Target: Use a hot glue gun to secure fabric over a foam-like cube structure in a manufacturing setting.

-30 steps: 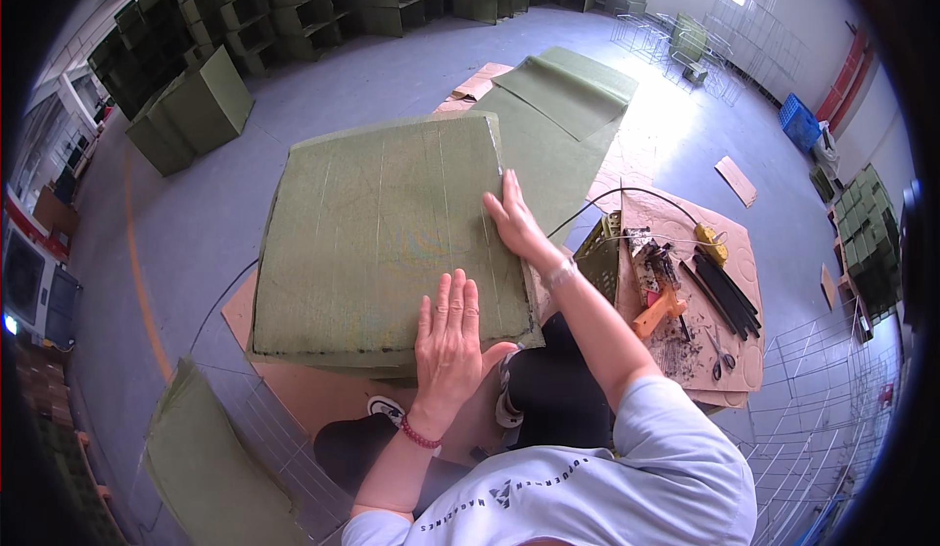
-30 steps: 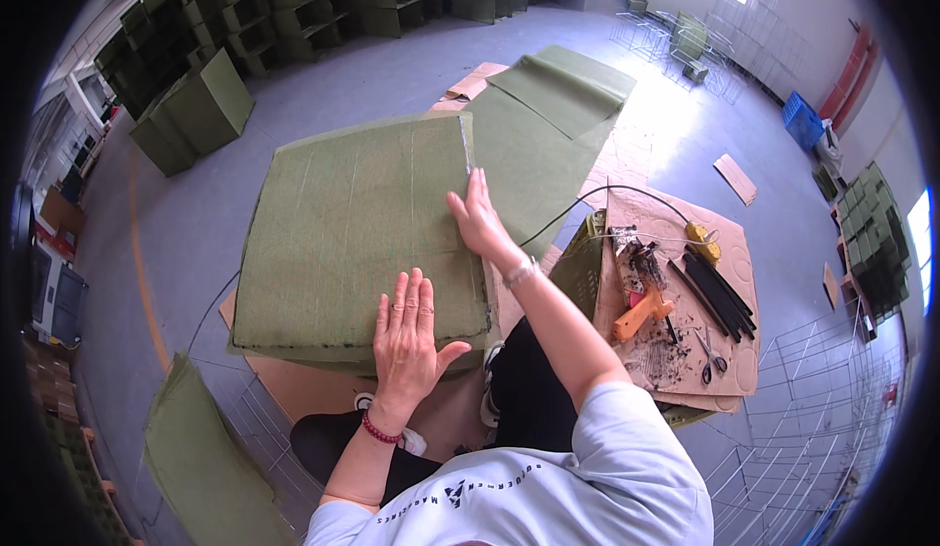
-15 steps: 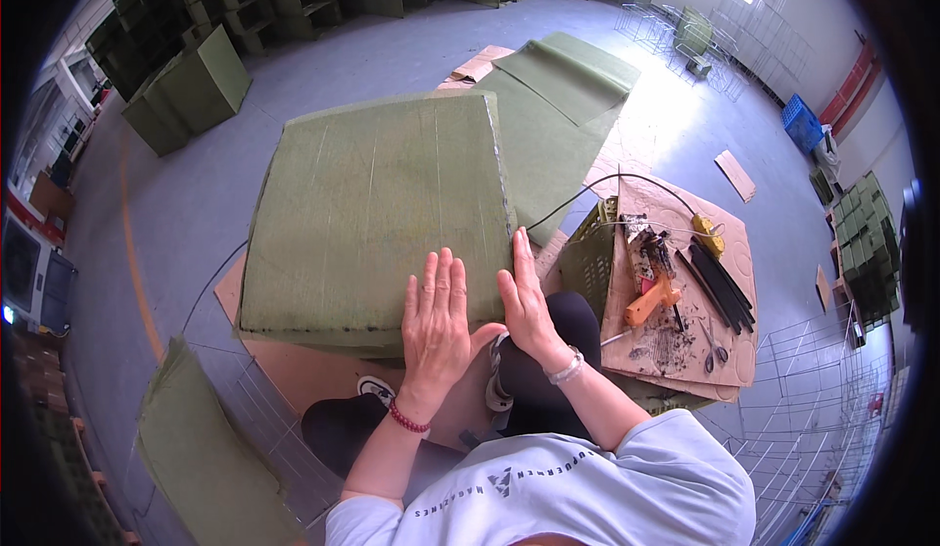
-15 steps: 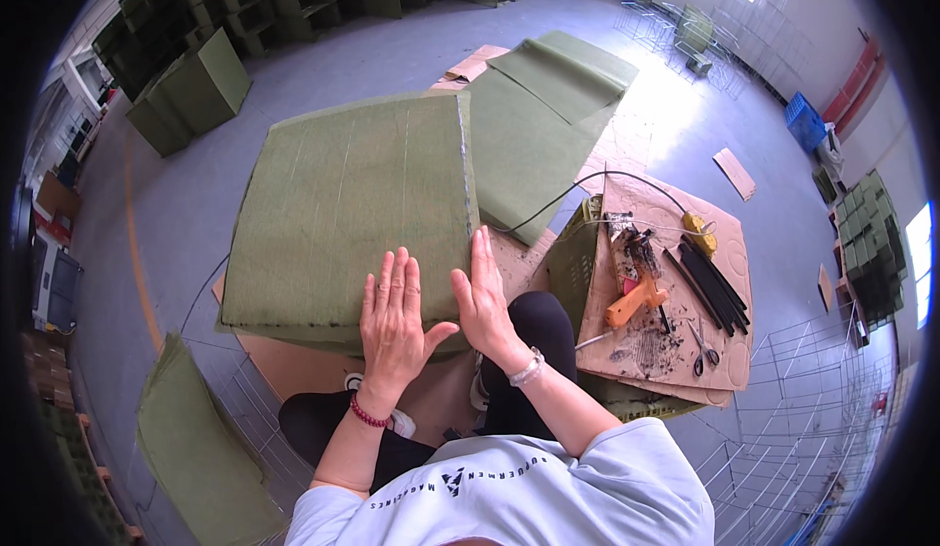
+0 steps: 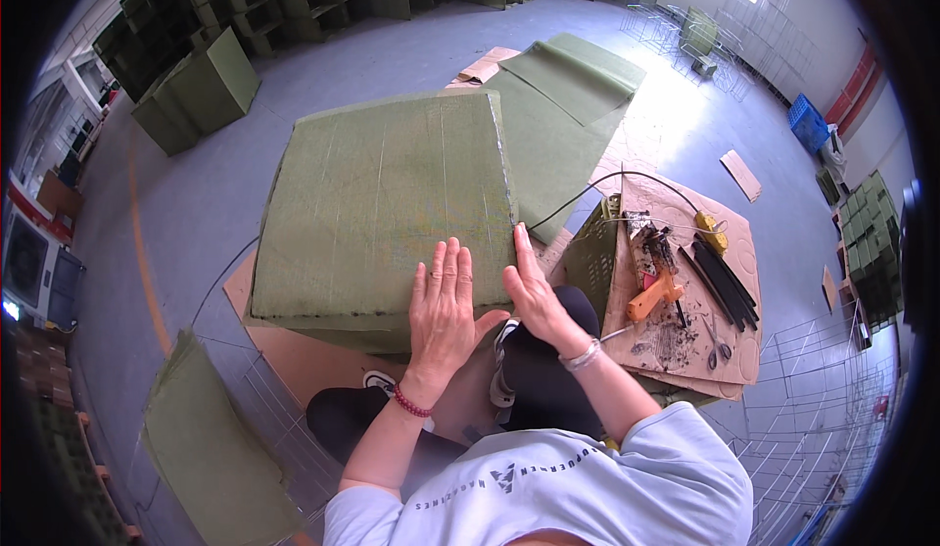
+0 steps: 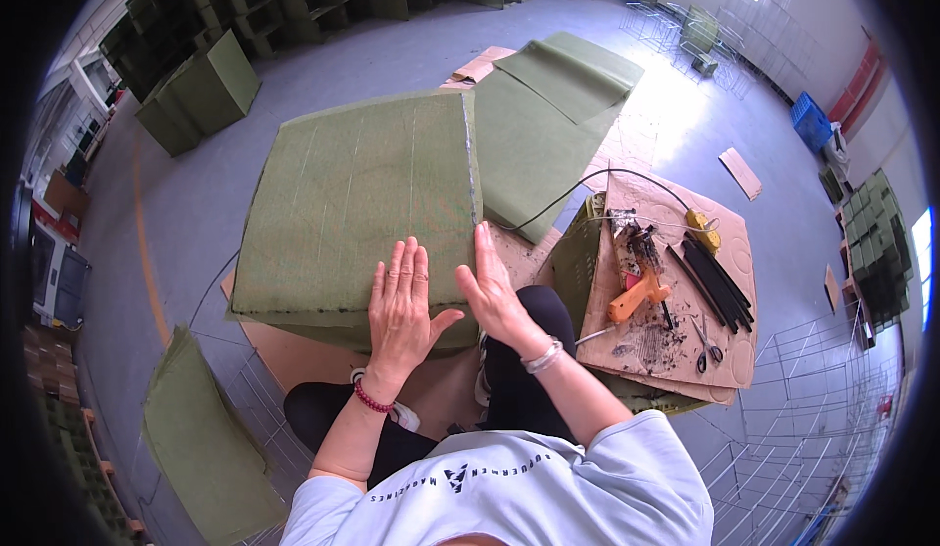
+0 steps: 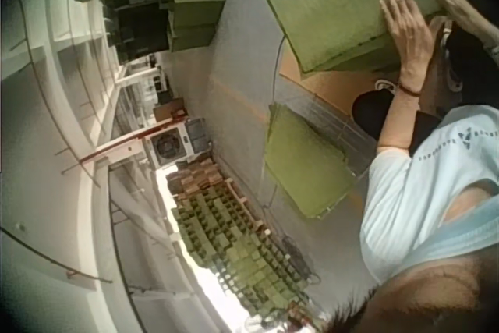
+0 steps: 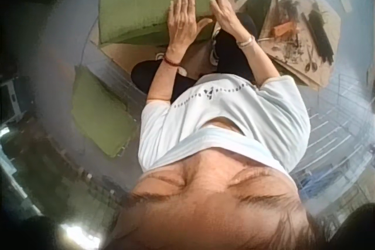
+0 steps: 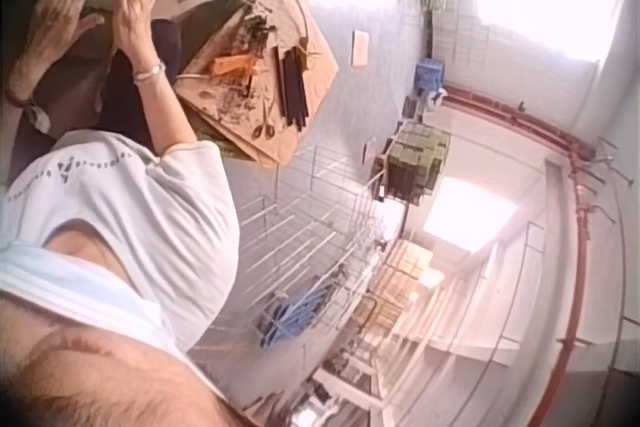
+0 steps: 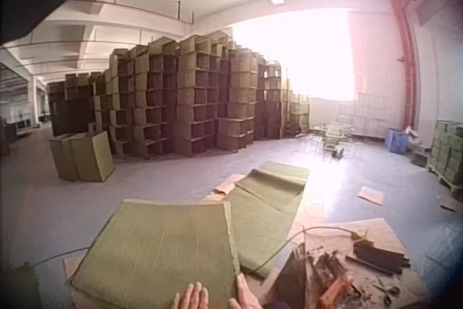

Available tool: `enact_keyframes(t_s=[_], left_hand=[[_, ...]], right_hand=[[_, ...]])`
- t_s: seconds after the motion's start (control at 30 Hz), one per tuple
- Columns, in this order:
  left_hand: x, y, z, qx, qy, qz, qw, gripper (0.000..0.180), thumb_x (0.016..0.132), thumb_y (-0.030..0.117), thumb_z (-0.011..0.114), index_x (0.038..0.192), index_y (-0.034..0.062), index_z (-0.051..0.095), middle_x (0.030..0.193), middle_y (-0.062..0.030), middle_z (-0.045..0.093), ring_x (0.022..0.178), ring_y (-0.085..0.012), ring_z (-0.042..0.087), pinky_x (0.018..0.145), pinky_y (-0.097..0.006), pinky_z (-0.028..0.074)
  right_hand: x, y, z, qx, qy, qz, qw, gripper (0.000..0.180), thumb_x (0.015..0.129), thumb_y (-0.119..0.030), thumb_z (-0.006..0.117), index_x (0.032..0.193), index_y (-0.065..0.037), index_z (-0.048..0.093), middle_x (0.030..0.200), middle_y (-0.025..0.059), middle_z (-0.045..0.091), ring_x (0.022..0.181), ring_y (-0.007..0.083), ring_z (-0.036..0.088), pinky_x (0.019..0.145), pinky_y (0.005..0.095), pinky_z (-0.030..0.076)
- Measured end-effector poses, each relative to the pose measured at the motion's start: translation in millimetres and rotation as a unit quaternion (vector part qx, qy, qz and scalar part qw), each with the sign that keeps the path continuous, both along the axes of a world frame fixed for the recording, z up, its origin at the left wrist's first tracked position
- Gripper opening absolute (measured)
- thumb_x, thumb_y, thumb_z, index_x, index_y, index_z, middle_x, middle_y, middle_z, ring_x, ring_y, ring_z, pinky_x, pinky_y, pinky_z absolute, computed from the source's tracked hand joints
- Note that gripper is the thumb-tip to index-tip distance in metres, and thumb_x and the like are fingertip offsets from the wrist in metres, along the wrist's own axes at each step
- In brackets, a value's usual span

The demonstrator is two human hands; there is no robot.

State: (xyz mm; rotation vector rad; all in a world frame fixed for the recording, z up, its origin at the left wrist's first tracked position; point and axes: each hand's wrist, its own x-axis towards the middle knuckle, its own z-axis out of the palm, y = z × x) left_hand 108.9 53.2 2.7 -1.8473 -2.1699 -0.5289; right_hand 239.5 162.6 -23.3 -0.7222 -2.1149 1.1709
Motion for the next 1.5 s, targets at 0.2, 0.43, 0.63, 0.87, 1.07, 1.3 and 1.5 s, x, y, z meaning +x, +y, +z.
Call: enact_keyframes(t_s=[0.2, 0.43, 0.63, 0.87, 1.07, 1.3, 1.5], left_hand=[[-3.4, -6.3, 1.1, 0.015, 0.000, 0.016, 1.000, 0.096, 0.082, 0.071, 0.033, 0.140, -0.0046, 0.030, 0.146, -0.0186, 0.032, 0.137, -0.0308, 0.028, 0.110, -0.048, 0.025], [-4.3, -3.9, -6.0, 0.046, -0.009, 0.004, 0.999, 0.092, 0.082, 0.070, 0.036, 0.138, -0.0039, 0.035, 0.142, -0.0182, 0.038, 0.135, -0.0287, 0.033, 0.110, -0.047, 0.024], [-33.8, -36.1, -17.5, 0.044, 0.004, 0.049, 0.998, 0.086, 0.084, 0.064, 0.038, 0.141, -0.0008, 0.033, 0.145, -0.0140, 0.035, 0.137, -0.0267, 0.030, 0.111, -0.051, 0.018], [-74.8, -59.3, -13.3, 0.047, 0.011, 0.163, 0.985, 0.089, 0.087, 0.069, 0.019, 0.142, 0.0004, 0.029, 0.149, -0.0144, 0.029, 0.140, -0.0270, 0.023, 0.112, -0.052, 0.012], [-114.3, -81.4, -20.0, 0.052, -0.016, 0.216, 0.975, 0.084, 0.091, 0.064, 0.010, 0.143, 0.0018, 0.028, 0.149, -0.0119, 0.028, 0.140, -0.0255, 0.021, 0.115, -0.046, 0.011], [-152.0, -111.7, -14.7, 0.039, 0.029, 0.173, 0.984, 0.081, 0.089, 0.065, 0.025, 0.143, 0.0046, 0.030, 0.148, -0.0096, 0.032, 0.139, -0.0268, 0.025, 0.114, -0.047, 0.015], [-158.6, -115.0, -19.2, 0.032, 0.079, 0.143, 0.986, 0.074, 0.087, 0.054, 0.042, 0.143, 0.0069, 0.031, 0.146, -0.0077, 0.036, 0.136, -0.0262, 0.030, 0.112, -0.048, 0.021]], right_hand=[[-29.5, 30.9, 4.0, 0.062, -0.074, -0.045, 0.994, 0.074, 0.095, -0.043, 0.039, 0.143, 0.007, 0.013, 0.150, 0.0264, 0.014, 0.140, 0.0357, 0.015, 0.114, 0.0397, 0.014], [-27.4, 33.4, 31.6, 0.199, -0.063, -0.141, 0.968, 0.066, 0.094, -0.029, 0.045, 0.143, 0.005, 0.018, 0.148, 0.0271, 0.021, 0.138, 0.0373, 0.022, 0.113, 0.0395, 0.018], [-36.1, -4.8, 38.0, 0.341, -0.155, 0.026, 0.927, 0.065, 0.092, -0.041, 0.048, 0.136, 0.005, 0.036, 0.138, 0.0196, 0.043, 0.136, 0.0318, 0.029, 0.112, 0.0465, 0.018], [-28.1, -16.4, 49.4, 0.414, -0.200, 0.047, 0.887, 0.083, 0.083, -0.056, 0.049, 0.138, 0.004, 0.034, 0.138, 0.0169, 0.044, 0.135, 0.0313, 0.032, 0.111, 0.0480, 0.019], [-33.4, -18.0, 48.4, 0.422, -0.213, 0.045, 0.880, 0.082, 0.082, -0.054, 0.052, 0.138, 0.003, 0.034, 0.139, 0.0164, 0.042, 0.134, 0.0311, 0.033, 0.111, 0.0476, 0.021], [-28.3, -12.4, 55.0, 0.417, -0.232, 0.131, 0.869, 0.076, 0.084, -0.049, 0.052, 0.139, -0.001, 0.034, 0.144, 0.0125, 0.037, 0.136, 0.0259, 0.030, 0.112, 0.0456, 0.021], [-29.7, -16.7, 51.3, 0.472, -0.252, 0.149, 0.832, 0.068, 0.085, -0.036, 0.057, 0.140, -0.004, 0.035, 0.145, 0.0088, 0.037, 0.137, 0.0226, 0.030, 0.112, 0.0444, 0.022]])
